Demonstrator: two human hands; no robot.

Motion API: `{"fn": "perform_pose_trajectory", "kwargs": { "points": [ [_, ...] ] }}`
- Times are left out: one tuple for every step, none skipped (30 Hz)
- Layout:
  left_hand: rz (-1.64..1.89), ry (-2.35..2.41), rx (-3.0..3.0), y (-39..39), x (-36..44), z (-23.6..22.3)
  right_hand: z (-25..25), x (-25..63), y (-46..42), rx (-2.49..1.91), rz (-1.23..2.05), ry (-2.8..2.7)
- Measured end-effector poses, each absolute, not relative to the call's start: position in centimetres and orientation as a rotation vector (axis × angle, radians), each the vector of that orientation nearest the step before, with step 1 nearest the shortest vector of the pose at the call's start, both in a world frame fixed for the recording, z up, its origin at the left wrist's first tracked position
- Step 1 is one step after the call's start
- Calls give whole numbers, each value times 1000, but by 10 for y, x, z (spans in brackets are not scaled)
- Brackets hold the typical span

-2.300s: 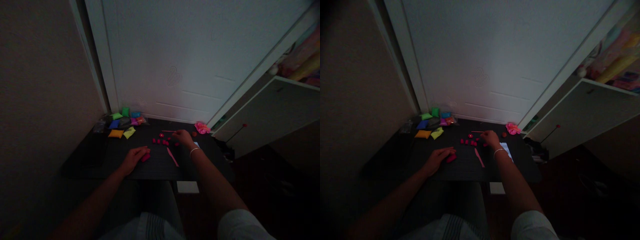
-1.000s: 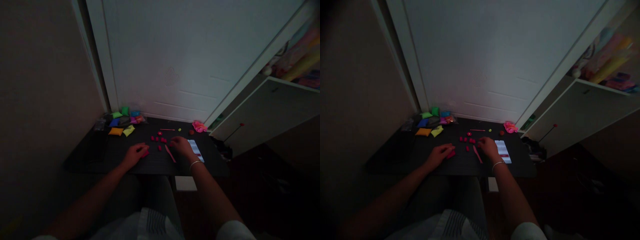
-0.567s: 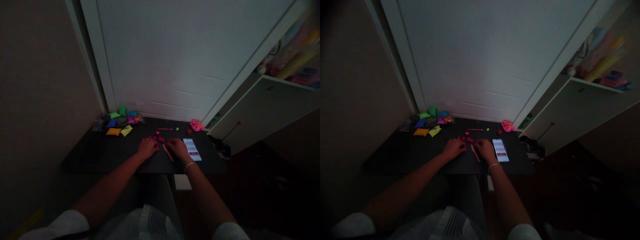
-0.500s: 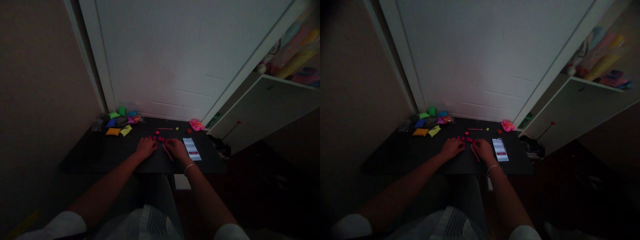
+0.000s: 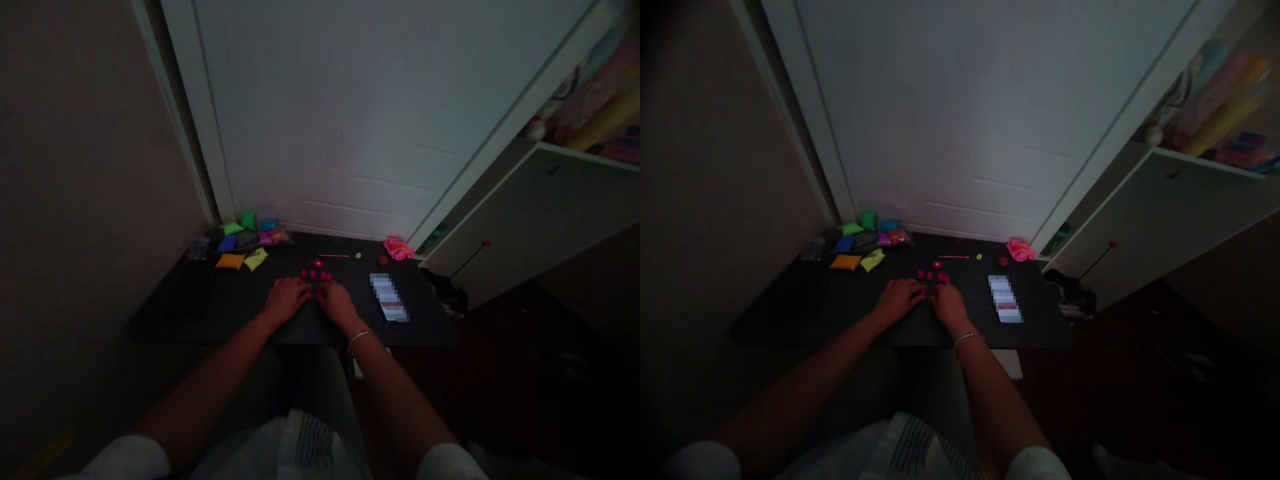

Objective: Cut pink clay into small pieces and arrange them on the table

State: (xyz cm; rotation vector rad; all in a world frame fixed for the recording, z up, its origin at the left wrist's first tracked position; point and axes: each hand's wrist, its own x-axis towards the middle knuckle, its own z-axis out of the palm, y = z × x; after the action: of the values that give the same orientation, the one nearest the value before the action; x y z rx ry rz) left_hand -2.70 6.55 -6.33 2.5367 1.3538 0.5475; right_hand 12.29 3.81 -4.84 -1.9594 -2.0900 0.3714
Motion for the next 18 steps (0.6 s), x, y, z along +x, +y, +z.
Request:
{"fn": "perform_pose_trajectory", "kwargs": {
  "points": [
    [563,1355,2551,63,-27,-64,-49,123,37,-1956,362,-2091],
    [580,1359,2569,60,-26,-65,-50,122,35,-1954,350,-2090],
    [597,1366,2588,57,-25,-66,-51,122,33,-1952,337,-2086],
    [613,1381,2604,54,-24,-67,-53,122,31,-1952,324,-2081],
    [629,1396,2615,52,-23,-68,-54,121,29,-1953,309,-2074],
    [644,1408,2623,49,-21,-68,-56,120,27,-1957,295,-2067],
    [657,1414,2627,47,-20,-69,-57,119,26,-1961,280,-2060],
    [667,1417,2627,45,-19,-69,-59,118,24,-1967,267,-2055],
    [675,1420,2628,44,-18,-68,-60,117,23,-1972,253,-2050],
    [679,1423,2634,43,-18,-68,-61,115,22,-1976,243,-2047],
    [674,1430,2647,42,-17,-68,-62,114,21,-1980,229,-2043],
    [659,1446,2664,42,-17,-67,-63,113,20,-1983,214,-2041],
    [638,1466,2684,42,-17,-67,-64,112,19,-1985,197,-2038],
    [615,1480,2707,42,-17,-67,-64,111,19,-1986,175,-2035],
    [601,1490,2727,42,-18,-67,-65,111,18,-1983,149,-2035],
    [596,1494,2742,42,-18,-68,-67,110,17,-1977,123,-2036],
    [604,1494,2751,43,-18,-68,-68,110,16,-1972,100,-2036],
    [619,1493,2758,43,-18,-69,-69,110,15,-1967,83,-2034]
  ]
}}
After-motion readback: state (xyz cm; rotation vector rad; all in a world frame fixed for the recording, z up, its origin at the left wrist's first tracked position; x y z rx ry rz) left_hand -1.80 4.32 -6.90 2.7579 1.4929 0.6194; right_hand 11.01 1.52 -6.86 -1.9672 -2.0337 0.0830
